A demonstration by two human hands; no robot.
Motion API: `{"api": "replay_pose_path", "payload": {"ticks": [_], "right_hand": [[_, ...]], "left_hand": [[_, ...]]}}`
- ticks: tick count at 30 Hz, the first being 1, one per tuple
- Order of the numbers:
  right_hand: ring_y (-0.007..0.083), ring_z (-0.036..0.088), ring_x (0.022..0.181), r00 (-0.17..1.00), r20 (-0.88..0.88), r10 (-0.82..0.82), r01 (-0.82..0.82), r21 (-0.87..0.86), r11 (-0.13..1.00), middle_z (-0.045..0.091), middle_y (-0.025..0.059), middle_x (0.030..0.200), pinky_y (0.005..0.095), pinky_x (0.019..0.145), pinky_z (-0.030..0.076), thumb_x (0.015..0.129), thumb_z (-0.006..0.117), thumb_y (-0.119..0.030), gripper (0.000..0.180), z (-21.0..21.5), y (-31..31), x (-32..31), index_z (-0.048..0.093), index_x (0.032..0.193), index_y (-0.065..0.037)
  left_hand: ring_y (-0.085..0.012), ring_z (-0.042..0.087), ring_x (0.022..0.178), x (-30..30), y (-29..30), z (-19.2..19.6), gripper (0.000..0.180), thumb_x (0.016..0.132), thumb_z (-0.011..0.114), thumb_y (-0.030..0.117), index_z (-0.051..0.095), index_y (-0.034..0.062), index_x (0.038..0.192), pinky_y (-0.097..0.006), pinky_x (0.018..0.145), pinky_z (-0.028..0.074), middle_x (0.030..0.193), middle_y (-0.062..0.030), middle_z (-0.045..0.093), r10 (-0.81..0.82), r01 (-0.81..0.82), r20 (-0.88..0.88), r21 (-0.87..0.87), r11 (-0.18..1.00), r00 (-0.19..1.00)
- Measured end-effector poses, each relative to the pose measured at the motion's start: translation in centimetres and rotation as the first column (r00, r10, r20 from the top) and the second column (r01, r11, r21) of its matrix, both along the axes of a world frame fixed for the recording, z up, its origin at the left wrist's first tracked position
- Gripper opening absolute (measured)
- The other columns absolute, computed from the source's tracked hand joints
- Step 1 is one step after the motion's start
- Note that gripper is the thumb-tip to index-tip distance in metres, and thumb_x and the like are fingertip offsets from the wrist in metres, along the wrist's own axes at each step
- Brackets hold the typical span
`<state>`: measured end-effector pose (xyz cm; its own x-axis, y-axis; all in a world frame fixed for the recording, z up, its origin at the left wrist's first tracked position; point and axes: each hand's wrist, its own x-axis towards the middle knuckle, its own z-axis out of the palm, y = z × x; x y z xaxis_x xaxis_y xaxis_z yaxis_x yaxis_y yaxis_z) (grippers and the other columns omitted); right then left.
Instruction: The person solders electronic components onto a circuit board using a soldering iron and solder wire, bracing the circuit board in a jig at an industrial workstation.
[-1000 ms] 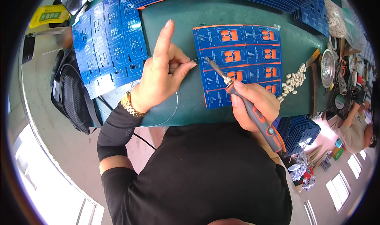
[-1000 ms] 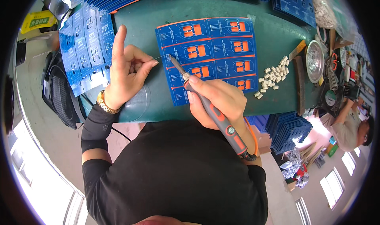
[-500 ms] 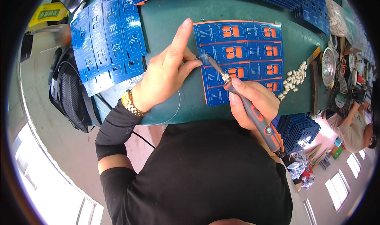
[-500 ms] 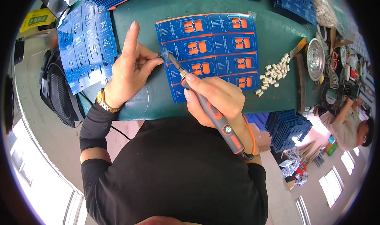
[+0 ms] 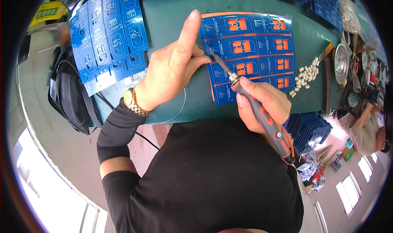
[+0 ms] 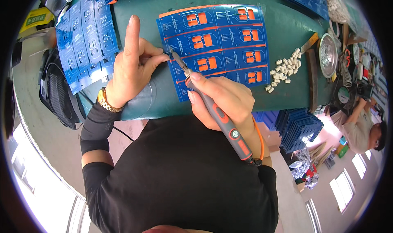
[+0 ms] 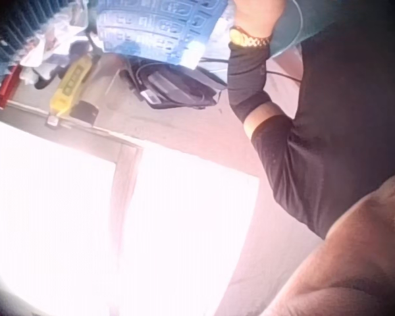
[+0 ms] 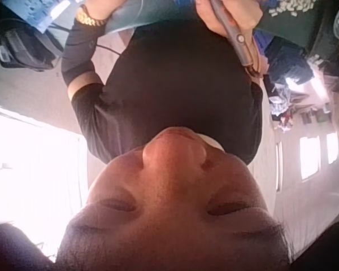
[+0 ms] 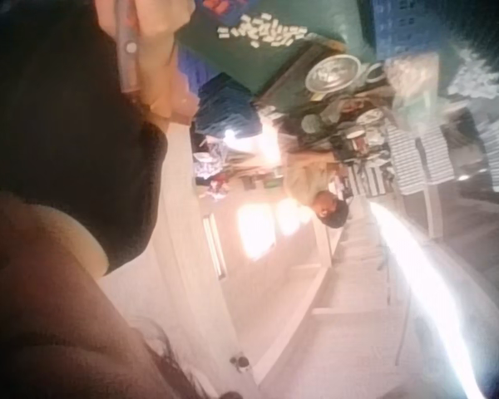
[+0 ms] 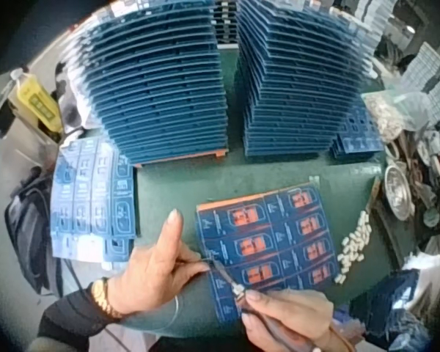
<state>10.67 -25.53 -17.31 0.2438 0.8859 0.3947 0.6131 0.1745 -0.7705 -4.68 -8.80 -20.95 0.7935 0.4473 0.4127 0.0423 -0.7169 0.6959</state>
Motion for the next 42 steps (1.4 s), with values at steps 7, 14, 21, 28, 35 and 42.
{"api": "replay_pose_path", "payload": {"ticks": [7,14,21,28,35,42], "right_hand": [[0.021,0.066,0.059,1.0,0.012,-0.016,0.015,0.082,0.997,0.068,0.0116,0.074,0.0265,0.053,0.051,0.068,0.07,0.004,0.04,-0.6,-0.2,-0.4,0.064,0.108,0.004],[0.0208,0.066,0.059,0.999,0.042,-0.024,0.019,0.116,0.993,0.068,0.0115,0.074,0.0262,0.054,0.051,0.068,0.07,0.003,0.041,-1.0,-0.4,-0.1,0.065,0.109,0.003],[0.0209,0.064,0.058,0.995,-0.095,-0.023,0.04,0.185,0.982,0.067,0.0104,0.073,0.0274,0.054,0.049,0.074,0.077,-0.004,0.036,-1.2,-0.9,0.4,0.066,0.109,-0.002],[0.0234,0.065,0.071,0.959,-0.27,0.084,-0.009,0.27,0.963,0.067,0.0126,0.084,0.0289,0.061,0.051,0.069,0.078,0.007,0.041,-1.0,0.1,-1.9,0.065,0.106,-0.006],[0.0233,0.068,0.077,0.934,-0.356,0.043,0.056,0.263,0.963,0.069,0.0147,0.088,0.0293,0.068,0.054,0.074,0.071,0.012,0.031,-1.5,-1.4,-1.7,0.065,0.1,-0.003],[0.0203,0.066,0.071,0.947,-0.321,0.009,0.05,0.177,0.983,0.069,0.0123,0.084,0.0274,0.065,0.052,0.075,0.072,0.007,0.03,-1.5,-2.9,-0.4,0.066,0.103,-0.002]], "left_hand": [[-0.0151,0.061,0.062,-0.2,0.1,0.1,0.107,0.073,0.079,0.0,0.005,0.0,0.151,-0.025,0.055,0.05,0.075,-0.0077,0.064,-0.053,0.058,-0.051,0.101,0.993,0.997],[-0.0151,0.057,0.059,0.0,0.0,0.5,0.088,0.076,0.072,-0.007,0.023,0.0016,0.149,-0.027,0.056,0.048,0.073,-0.005,0.058,0.012,-0.011,0.015,-0.028,1.0,1.0],[-0.0093,0.051,0.073,-1.5,-1.3,3.3,0.073,0.089,0.055,-0.009,0.011,-0.0004,0.147,-0.02,0.07,0.044,0.083,-0.0065,0.054,0.035,-0.032,0.002,-0.404,0.914,0.999],[-0.0097,0.054,0.076,-1.2,-5.8,4.8,0.078,0.088,0.063,-0.004,0.012,0.0011,0.146,-0.022,0.073,0.046,0.086,-0.0071,0.055,-0.106,0.128,0.077,-0.719,0.683,0.991],[-0.0072,0.054,0.064,-3.0,-6.9,5.1,0.008,0.091,0.063,0.002,0.064,0.0001,0.098,-0.023,0.061,0.047,0.074,-0.001,0.057,-0.059,-0.041,-0.105,-0.756,0.653,0.993],[-0.0072,0.045,0.062,-5.9,-6.7,3.1,0.009,0.08,0.071,-0.002,0.065,0.0013,0.085,-0.021,0.056,0.037,0.074,-0.0006,0.056,0.178,-0.189,-0.07,-0.501,0.844,0.982]]}}
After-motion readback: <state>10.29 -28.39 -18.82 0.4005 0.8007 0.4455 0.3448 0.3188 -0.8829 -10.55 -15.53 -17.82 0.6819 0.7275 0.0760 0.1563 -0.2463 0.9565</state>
